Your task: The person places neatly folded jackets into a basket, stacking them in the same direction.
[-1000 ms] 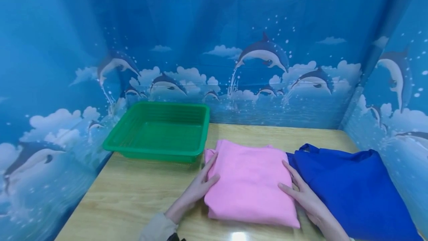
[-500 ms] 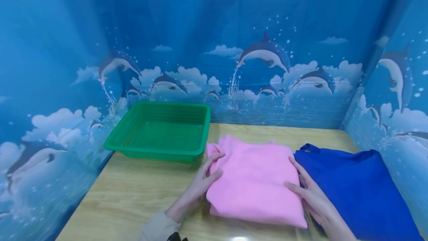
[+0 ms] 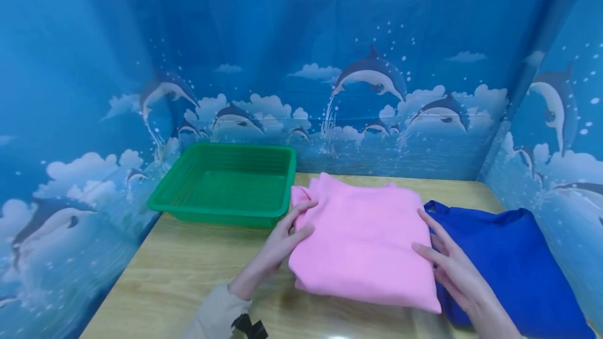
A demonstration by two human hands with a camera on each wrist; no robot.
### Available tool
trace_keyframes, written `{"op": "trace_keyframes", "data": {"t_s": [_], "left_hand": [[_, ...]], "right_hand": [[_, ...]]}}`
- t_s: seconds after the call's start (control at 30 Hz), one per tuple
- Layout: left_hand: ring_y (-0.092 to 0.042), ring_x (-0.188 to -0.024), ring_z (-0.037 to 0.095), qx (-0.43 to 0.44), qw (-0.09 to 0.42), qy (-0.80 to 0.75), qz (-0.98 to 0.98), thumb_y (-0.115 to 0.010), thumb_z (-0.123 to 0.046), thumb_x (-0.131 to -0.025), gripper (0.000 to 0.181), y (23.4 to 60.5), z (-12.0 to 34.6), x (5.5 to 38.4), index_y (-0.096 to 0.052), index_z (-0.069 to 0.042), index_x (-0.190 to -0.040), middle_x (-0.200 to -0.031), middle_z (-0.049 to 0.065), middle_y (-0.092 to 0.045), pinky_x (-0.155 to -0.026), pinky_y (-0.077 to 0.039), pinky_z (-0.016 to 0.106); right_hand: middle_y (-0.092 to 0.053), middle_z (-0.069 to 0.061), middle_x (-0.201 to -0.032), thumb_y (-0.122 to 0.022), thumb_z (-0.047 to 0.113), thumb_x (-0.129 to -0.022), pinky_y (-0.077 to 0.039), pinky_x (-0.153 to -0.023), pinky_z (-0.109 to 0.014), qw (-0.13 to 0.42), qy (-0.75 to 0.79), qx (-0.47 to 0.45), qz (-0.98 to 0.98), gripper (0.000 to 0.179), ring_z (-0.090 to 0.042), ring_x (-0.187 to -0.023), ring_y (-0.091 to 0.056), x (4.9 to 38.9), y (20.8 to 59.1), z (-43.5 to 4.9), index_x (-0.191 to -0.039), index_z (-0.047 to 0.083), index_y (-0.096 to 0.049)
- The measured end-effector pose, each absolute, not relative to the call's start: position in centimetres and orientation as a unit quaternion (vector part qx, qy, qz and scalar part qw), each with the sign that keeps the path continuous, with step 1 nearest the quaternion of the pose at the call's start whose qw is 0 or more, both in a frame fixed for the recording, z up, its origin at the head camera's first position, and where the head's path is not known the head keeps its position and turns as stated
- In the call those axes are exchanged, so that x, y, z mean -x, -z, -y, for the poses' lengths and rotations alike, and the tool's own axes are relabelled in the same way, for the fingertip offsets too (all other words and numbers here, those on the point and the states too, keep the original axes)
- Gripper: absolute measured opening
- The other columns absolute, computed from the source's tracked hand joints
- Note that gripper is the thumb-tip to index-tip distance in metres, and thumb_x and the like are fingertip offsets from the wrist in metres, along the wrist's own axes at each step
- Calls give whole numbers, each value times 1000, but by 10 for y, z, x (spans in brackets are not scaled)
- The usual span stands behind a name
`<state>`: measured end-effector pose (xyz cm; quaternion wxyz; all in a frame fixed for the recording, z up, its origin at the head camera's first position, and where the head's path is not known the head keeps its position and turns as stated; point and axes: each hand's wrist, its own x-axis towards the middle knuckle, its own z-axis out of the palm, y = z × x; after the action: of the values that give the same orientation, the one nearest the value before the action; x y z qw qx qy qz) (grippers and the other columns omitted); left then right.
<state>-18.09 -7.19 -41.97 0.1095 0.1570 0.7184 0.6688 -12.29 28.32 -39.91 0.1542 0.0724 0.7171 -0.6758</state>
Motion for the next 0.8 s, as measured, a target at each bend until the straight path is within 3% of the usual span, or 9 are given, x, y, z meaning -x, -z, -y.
{"op": "trace_keyframes", "data": {"t_s": [0.17, 0.4, 0.53, 0.7, 0.8], "left_hand": [[-51, -123, 30, -163, 107, -671, -715, -63, -25, -102, 52, 407, 76, 182, -47, -30, -151, -158, 10, -34, -83, -58, 36], [-44, -134, 31, -147, 87, -666, -726, -65, -29, -99, 55, 384, 88, 185, -48, -34, -151, -161, 4, -33, -95, -56, 42], [-44, -134, 34, -149, 91, -682, -710, -64, -24, -100, 58, 368, 102, 190, -44, -32, -154, -162, 5, -30, -95, -56, 42], [-47, -130, 35, -128, 98, -694, -702, -61, -24, -101, 59, 350, 128, 201, -40, -35, -156, -163, 5, -27, -89, -57, 36], [-41, -137, 34, -113, 98, -695, -703, -59, -24, -102, 60, 341, 148, 210, -38, -35, -157, -166, 3, -20, -88, -56, 31]], "right_hand": [[6, -20, -168, -55, 31, -106, -55, -94, -43, 152, 680, -69, -714, 75, -44, -144, -32, 123, 391, -281, -159, 52, -6], [-2, -18, -169, -55, 36, -105, -54, -94, -41, 144, 691, -41, -707, 72, -28, -133, -46, 130, 376, -267, -158, 53, -10], [-4, -16, -169, -57, 36, -104, -55, -92, -38, 133, 706, -24, -696, 73, -19, -127, -52, 137, 363, -254, -159, 51, -10], [-6, -14, -169, -60, 37, -102, -55, -93, -33, 123, 724, -13, -678, 77, -27, -136, -45, 150, 346, -228, -160, 49, -10], [-8, -12, -169, -60, 34, -103, -55, -94, -31, 117, 740, 6, -663, 77, -33, -144, -36, 159, 338, -207, -161, 45, -11]]}}
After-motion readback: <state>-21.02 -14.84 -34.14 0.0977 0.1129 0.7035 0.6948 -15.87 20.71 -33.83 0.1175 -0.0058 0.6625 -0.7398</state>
